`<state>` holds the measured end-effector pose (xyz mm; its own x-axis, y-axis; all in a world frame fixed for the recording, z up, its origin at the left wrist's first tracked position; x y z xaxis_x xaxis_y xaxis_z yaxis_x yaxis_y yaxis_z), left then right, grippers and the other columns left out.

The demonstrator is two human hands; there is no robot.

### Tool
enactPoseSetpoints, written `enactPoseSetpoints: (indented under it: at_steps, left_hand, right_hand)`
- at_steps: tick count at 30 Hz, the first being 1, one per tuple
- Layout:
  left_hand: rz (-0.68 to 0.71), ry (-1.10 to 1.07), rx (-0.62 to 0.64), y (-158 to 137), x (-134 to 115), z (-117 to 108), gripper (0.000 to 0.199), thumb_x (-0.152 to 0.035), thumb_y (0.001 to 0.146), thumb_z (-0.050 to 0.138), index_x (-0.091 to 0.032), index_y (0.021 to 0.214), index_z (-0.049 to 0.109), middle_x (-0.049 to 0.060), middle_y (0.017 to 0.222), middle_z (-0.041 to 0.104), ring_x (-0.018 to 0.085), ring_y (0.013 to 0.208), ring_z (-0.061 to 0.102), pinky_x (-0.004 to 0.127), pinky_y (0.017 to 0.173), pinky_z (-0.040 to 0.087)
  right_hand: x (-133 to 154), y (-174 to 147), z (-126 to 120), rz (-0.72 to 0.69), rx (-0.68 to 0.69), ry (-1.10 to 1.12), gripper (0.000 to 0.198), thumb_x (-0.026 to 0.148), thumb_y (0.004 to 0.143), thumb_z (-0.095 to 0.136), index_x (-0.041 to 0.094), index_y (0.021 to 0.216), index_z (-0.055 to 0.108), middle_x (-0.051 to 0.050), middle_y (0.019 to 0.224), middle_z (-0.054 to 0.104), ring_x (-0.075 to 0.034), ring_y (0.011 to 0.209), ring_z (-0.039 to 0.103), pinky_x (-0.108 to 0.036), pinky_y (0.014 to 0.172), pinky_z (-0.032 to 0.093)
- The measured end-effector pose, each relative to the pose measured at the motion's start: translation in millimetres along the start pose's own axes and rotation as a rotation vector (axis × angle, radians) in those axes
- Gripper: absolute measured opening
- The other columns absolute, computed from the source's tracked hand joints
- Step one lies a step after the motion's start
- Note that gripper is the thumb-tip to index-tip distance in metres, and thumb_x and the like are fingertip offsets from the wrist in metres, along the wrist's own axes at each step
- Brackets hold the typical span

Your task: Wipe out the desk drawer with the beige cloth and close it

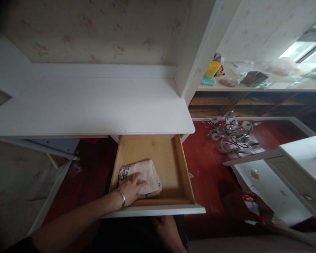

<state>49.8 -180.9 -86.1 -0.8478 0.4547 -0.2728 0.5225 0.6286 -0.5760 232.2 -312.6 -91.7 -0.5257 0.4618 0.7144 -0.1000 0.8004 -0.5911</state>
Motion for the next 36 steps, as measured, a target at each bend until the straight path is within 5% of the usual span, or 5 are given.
enactPoseSetpoints:
  at_steps: [7,15,22,27,36]
  left_hand:
    - [0.062,0.008,-0.021,12.8,39.5,-0.1,0.065,-0.033,0.079,0.06,-0.038,0.141,0.041,0.001,0.163,0.012,0.034,0.146,0.017,0.054,0.115,0.024]
    - [-0.062,0.007,-0.153,81.0,78.6,-53.6,0.068,-0.031,0.078,0.057,-0.037,0.144,0.04,0.0,0.163,0.01,0.035,0.147,0.014,0.053,0.113,0.027]
    - [-0.042,0.005,-0.073,102.2,88.2,-77.4,0.074,-0.035,0.076,0.061,-0.043,0.145,0.035,-0.005,0.163,0.006,0.036,0.147,0.008,0.051,0.115,0.022]
    - [-0.018,0.016,-0.054,111.1,63.0,-74.7,0.069,-0.037,0.079,0.06,-0.045,0.144,0.038,-0.005,0.163,0.009,0.039,0.145,0.018,0.049,0.113,0.027]
    - [0.071,0.074,-0.043,164.6,-37.0,-82.4,0.065,-0.041,0.082,0.057,-0.049,0.143,0.036,-0.006,0.162,0.01,0.044,0.143,0.017,0.059,0.108,0.03]
  right_hand:
    - [-1.5,0.1,2.1,0.039,-0.007,-0.114,0.041,0.044,0.091,0.046,0.02,0.106,0.075,-0.01,0.117,0.069,-0.029,0.118,0.058,-0.038,0.099,0.042]
    - [12.5,-6.4,-1.5,0.058,-0.042,-0.205,0.037,0.035,0.093,0.044,0.02,0.092,0.078,-0.01,0.102,0.074,-0.028,0.105,0.065,-0.034,0.089,0.045]
    - [10.4,-6.0,-0.5,0.067,-0.055,-0.242,0.037,0.034,0.094,0.045,0.017,0.095,0.077,-0.011,0.104,0.073,-0.028,0.107,0.064,-0.034,0.091,0.044]
    - [4.0,-1.4,1.7,0.058,-0.035,-0.268,0.036,0.034,0.094,0.045,0.018,0.096,0.078,-0.012,0.107,0.073,-0.03,0.111,0.062,-0.035,0.092,0.043]
    - [7.1,-0.5,-3.8,0.004,-0.067,-0.128,0.035,0.031,0.089,0.049,0.015,0.106,0.074,-0.011,0.115,0.07,-0.026,0.116,0.06,-0.032,0.097,0.042]
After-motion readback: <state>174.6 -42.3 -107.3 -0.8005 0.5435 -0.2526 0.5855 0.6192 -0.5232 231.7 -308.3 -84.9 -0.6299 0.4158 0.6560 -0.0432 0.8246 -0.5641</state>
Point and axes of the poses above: each hand's wrist, its own y-axis towards the middle knuckle, its own z-axis out of the palm, x = y × z, the point moved 1 cm from there along y, towards the middle knuckle
